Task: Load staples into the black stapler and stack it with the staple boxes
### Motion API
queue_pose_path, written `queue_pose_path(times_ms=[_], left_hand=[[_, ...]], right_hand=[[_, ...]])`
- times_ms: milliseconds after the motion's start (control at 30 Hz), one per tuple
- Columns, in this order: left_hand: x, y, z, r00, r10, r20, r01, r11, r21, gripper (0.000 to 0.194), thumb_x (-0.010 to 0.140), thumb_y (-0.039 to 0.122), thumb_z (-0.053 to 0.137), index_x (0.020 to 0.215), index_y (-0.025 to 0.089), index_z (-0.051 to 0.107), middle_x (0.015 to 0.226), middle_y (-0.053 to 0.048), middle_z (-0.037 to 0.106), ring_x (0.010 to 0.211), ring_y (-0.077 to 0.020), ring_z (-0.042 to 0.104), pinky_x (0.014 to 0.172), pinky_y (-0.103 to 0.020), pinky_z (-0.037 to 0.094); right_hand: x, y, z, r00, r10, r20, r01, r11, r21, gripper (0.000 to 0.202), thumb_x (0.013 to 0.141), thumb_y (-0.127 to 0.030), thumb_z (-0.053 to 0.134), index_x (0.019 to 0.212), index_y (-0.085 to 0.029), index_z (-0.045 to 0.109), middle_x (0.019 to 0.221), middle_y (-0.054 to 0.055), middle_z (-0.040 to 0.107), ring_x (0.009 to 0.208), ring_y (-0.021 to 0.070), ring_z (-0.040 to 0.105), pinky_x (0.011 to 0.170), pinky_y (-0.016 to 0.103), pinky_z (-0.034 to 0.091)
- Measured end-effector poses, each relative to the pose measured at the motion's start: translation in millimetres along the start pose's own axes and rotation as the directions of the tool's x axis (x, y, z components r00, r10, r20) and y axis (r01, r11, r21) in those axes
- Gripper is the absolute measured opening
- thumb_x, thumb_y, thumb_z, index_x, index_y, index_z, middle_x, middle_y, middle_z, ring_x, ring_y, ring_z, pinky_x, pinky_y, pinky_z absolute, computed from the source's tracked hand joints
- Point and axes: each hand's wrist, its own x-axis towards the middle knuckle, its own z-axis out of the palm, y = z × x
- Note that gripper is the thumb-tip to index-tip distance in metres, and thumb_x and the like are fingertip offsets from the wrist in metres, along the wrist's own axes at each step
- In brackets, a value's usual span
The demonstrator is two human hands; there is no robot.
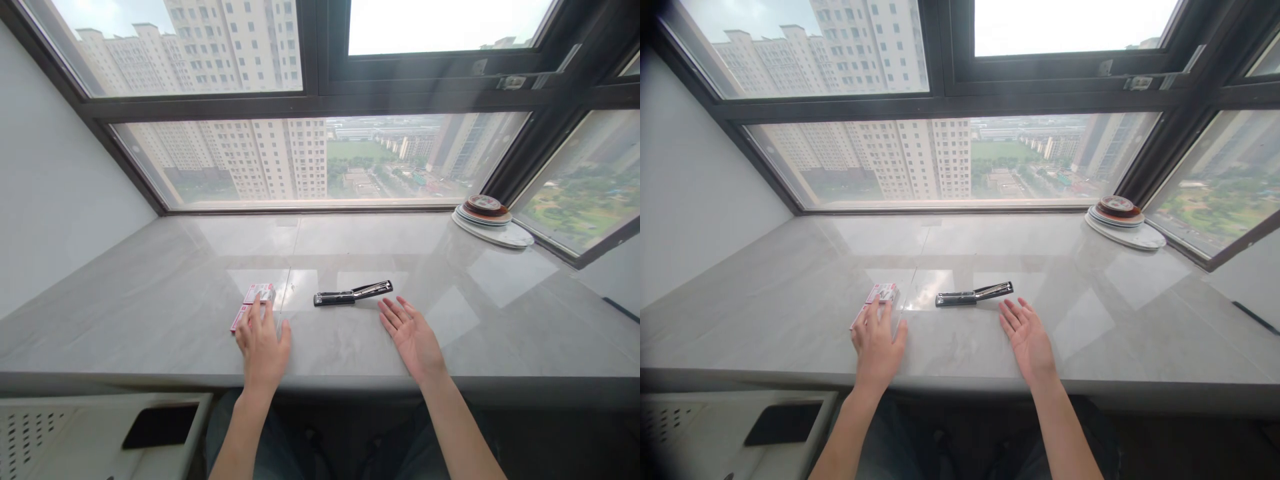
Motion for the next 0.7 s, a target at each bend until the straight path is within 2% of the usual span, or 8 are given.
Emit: queue_pose_path(times_ms=[67,133,200,267,333,400,500,700], left_hand=[[-9.0,-17.0,-6.1,0.998,-0.056,-0.009,0.057,0.996,0.068,0.052,0.098,0.034,0.053,0.148,0.023,0.051,0.164,-0.014,0.029,0.150,-0.0393,0.024,0.119,-0.064,0.022],[-16.6,-27.5,-10.3,0.999,-0.026,0.032,0.025,0.998,0.055,0.050,0.097,0.034,0.055,0.147,0.030,0.053,0.162,-0.010,0.034,0.148,-0.0381,0.028,0.117,-0.063,0.026],[-19.8,-28.1,-12.8,0.993,0.061,0.103,-0.056,0.997,-0.046,0.045,0.098,0.033,0.055,0.143,0.038,0.057,0.152,-0.006,0.048,0.140,-0.0334,0.040,0.114,-0.056,0.035],[-17.8,-18.4,-13.4,0.964,0.182,0.194,-0.142,0.969,-0.204,0.042,0.099,0.031,0.054,0.139,0.041,0.061,0.135,-0.004,0.061,0.125,-0.0278,0.053,0.109,-0.048,0.043],[-12.6,-1.3,-11.1,0.917,0.296,0.267,-0.189,0.913,-0.362,0.044,0.098,0.030,0.057,0.140,0.041,0.060,0.121,-0.002,0.069,0.113,-0.0244,0.058,0.103,-0.043,0.047],[-6.4,18.2,-5.7,0.881,0.363,0.304,-0.188,0.857,-0.480,0.053,0.094,0.029,0.063,0.145,0.039,0.055,0.114,-0.002,0.071,0.108,-0.0231,0.060,0.101,-0.041,0.049],[1.1,40.5,5.3,0.854,0.409,0.322,-0.161,0.796,-0.584,0.062,0.088,0.029,0.071,0.147,0.037,0.053,0.111,-0.002,0.072,0.108,-0.0225,0.060,0.101,-0.039,0.049],[3.5,44.5,12.5,0.839,0.444,0.314,-0.150,0.744,-0.651,0.049,0.088,0.030,0.072,0.136,0.033,0.063,0.117,-0.001,0.073,0.109,-0.0239,0.060,0.102,-0.041,0.047]], right_hand=[[-19.3,-1.4,-4.8,1.000,0.023,0.013,-0.020,0.984,-0.176,0.040,0.090,-0.045,0.066,0.126,-0.029,0.059,0.126,0.007,0.068,0.115,0.0230,0.068,0.094,0.038,0.060],[-31.6,0.5,-3.6,0.993,0.095,0.065,-0.060,0.909,-0.413,0.043,0.089,-0.049,0.067,0.125,-0.026,0.060,0.113,0.007,0.071,0.090,0.0200,0.072,0.073,0.032,0.061],[-36.2,4.9,3.7,0.970,0.199,0.140,-0.062,0.759,-0.648,0.046,0.089,-0.054,0.066,0.123,-0.023,0.063,0.093,0.004,0.072,0.062,0.0138,0.062,0.053,0.025,0.050],[-34.5,10.0,15.8,0.937,0.289,0.194,-0.024,0.608,-0.793,0.046,0.090,-0.057,0.063,0.119,-0.021,0.065,0.074,0.000,0.067,0.050,0.0100,0.049,0.045,0.022,0.038],[-28.7,14.5,29.3,0.909,0.362,0.207,-0.018,0.529,-0.848,0.046,0.091,-0.060,0.060,0.114,-0.020,0.066,0.063,-0.002,0.061,0.047,0.0091,0.043,0.044,0.022,0.031],[-20.5,17.6,40.6,0.894,0.406,0.187,-0.052,0.509,-0.859,0.046,0.091,-0.062,0.058,0.106,-0.019,0.066,0.057,-0.004,0.056,0.046,0.0092,0.040,0.044,0.022,0.026],[-7.5,17.5,46.5,0.906,0.387,0.170,-0.047,0.492,-0.869,0.045,0.089,-0.062,0.059,0.091,-0.017,0.065,0.054,-0.005,0.049,0.047,0.0087,0.037,0.045,0.022,0.023],[8.6,-5.1,16.9,0.939,0.307,0.156,0.037,0.360,-0.932,0.044,0.086,-0.059,0.061,0.084,-0.016,0.069,0.056,-0.003,0.053,0.048,0.0100,0.039,0.047,0.024,0.025]])
